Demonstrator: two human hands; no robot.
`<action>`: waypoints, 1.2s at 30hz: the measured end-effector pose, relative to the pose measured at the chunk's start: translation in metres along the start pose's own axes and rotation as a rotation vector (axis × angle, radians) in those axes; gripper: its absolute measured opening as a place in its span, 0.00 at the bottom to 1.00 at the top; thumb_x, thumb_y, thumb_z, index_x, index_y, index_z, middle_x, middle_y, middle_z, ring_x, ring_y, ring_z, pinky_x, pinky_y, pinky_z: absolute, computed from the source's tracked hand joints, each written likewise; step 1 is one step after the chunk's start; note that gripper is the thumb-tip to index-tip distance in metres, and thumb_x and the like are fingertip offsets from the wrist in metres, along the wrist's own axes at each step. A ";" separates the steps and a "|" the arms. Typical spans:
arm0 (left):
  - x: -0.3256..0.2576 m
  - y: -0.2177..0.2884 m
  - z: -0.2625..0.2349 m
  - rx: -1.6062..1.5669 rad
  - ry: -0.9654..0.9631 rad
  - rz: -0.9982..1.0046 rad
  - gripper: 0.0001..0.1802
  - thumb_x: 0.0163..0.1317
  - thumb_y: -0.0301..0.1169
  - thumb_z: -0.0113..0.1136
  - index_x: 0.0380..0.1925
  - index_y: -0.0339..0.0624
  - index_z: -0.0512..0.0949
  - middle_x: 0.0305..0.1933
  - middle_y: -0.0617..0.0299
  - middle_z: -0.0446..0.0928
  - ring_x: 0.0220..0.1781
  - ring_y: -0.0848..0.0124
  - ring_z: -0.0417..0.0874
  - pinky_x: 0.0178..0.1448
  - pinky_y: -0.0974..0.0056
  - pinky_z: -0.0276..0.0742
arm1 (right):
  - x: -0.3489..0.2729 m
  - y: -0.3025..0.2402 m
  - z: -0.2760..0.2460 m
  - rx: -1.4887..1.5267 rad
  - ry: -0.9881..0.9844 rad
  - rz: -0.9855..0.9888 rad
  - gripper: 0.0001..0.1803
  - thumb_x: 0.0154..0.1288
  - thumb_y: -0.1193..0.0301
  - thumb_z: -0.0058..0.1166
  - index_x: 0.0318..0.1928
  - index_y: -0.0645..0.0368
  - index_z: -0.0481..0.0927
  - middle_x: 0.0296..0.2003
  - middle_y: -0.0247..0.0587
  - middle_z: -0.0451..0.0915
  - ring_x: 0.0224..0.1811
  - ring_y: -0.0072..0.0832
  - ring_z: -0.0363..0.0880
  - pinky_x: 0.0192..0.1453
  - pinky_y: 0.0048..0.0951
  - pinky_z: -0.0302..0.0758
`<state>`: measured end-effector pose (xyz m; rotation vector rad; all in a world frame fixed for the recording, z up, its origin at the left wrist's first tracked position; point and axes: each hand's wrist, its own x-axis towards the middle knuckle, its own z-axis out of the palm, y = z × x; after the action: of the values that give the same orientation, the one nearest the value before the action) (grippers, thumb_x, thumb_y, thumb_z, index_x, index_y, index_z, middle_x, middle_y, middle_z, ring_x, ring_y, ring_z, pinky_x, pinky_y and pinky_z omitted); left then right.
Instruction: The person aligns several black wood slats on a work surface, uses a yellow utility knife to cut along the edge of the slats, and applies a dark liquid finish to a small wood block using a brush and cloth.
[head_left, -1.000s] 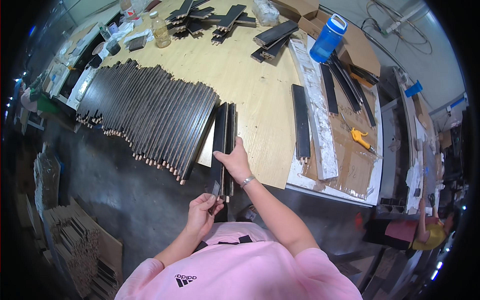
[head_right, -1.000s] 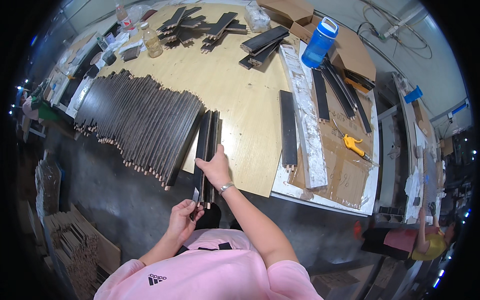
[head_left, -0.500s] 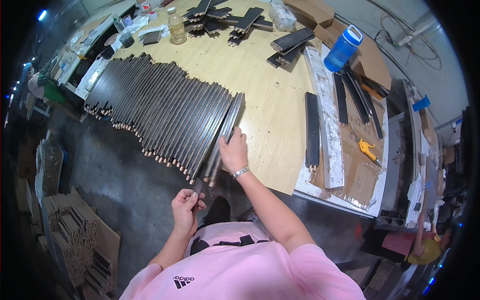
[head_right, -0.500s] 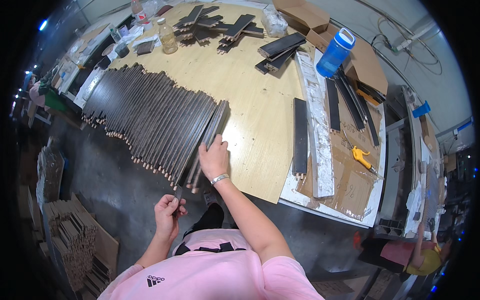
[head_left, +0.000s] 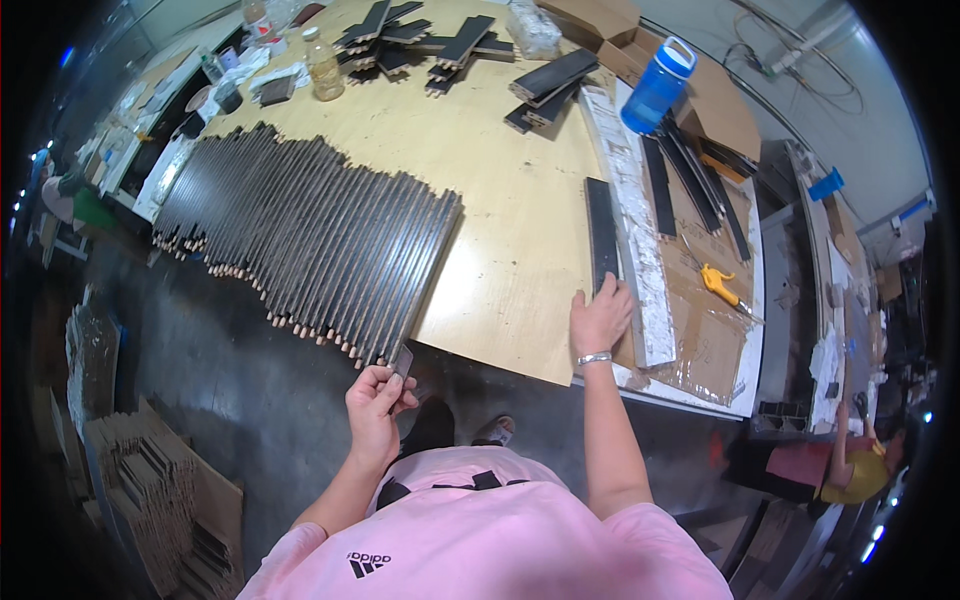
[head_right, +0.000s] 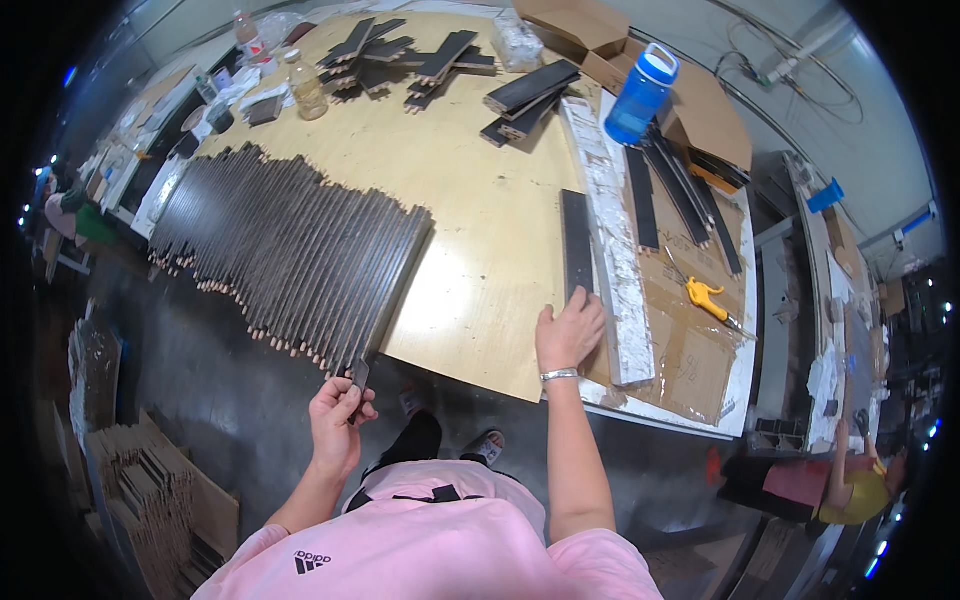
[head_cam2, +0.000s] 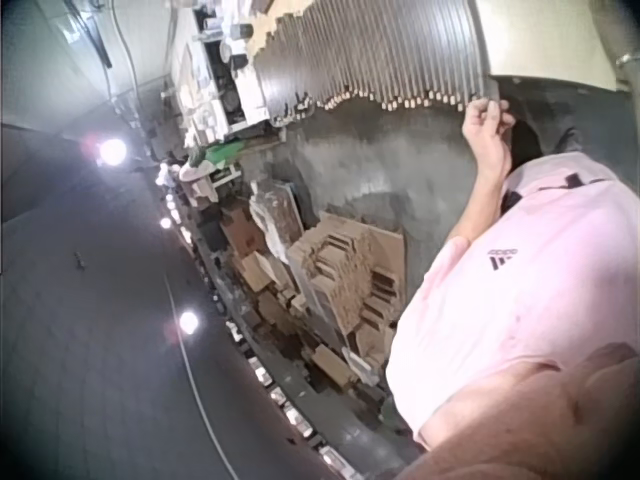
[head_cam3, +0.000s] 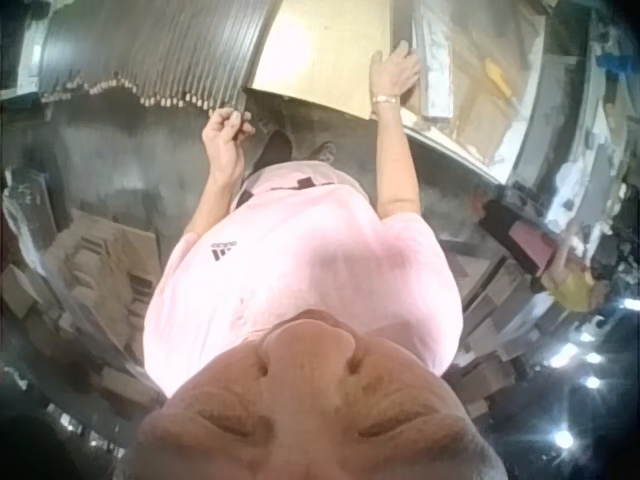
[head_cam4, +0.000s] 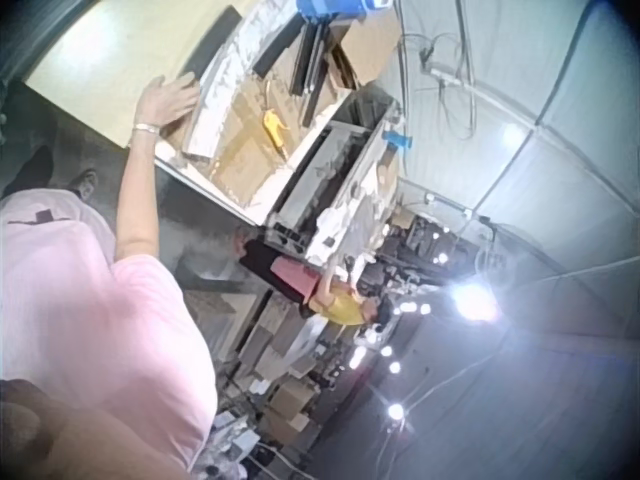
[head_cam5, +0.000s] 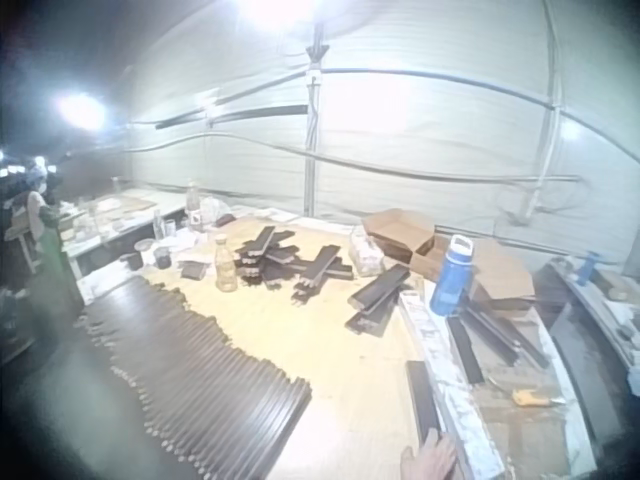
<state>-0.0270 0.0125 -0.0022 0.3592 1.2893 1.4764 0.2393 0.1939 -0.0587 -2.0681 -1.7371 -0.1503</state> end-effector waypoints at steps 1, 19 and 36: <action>0.001 -0.001 0.003 0.017 -0.015 -0.010 0.02 0.67 0.26 0.55 0.36 0.40 0.74 0.33 0.58 0.81 0.27 0.76 0.79 0.35 0.68 0.80 | 0.000 0.011 0.001 -0.044 -0.019 0.057 0.30 0.54 0.64 0.63 0.57 0.61 0.71 0.52 0.53 0.72 0.57 0.48 0.69 0.61 0.45 0.68; 0.077 -0.035 0.088 0.653 -0.228 0.316 0.03 0.55 0.21 0.62 0.29 0.33 0.79 0.26 0.67 0.75 0.31 0.78 0.73 0.38 0.71 0.68 | -0.107 -0.007 -0.034 0.379 -0.217 0.031 0.34 0.47 0.63 0.68 0.54 0.62 0.69 0.44 0.49 0.68 0.48 0.46 0.67 0.53 0.43 0.67; 0.237 -0.062 0.188 1.380 -0.292 1.051 0.02 0.54 0.26 0.59 0.25 0.44 0.80 0.29 0.57 0.75 0.37 0.58 0.79 0.40 0.53 0.75 | -0.130 0.009 -0.037 0.418 -0.226 0.037 0.38 0.41 0.66 0.73 0.54 0.64 0.69 0.44 0.49 0.68 0.47 0.45 0.67 0.53 0.43 0.66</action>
<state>0.0653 0.2965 -0.0806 2.3146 1.7888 0.9169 0.2277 0.0599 -0.0735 -1.8572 -1.6781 0.4373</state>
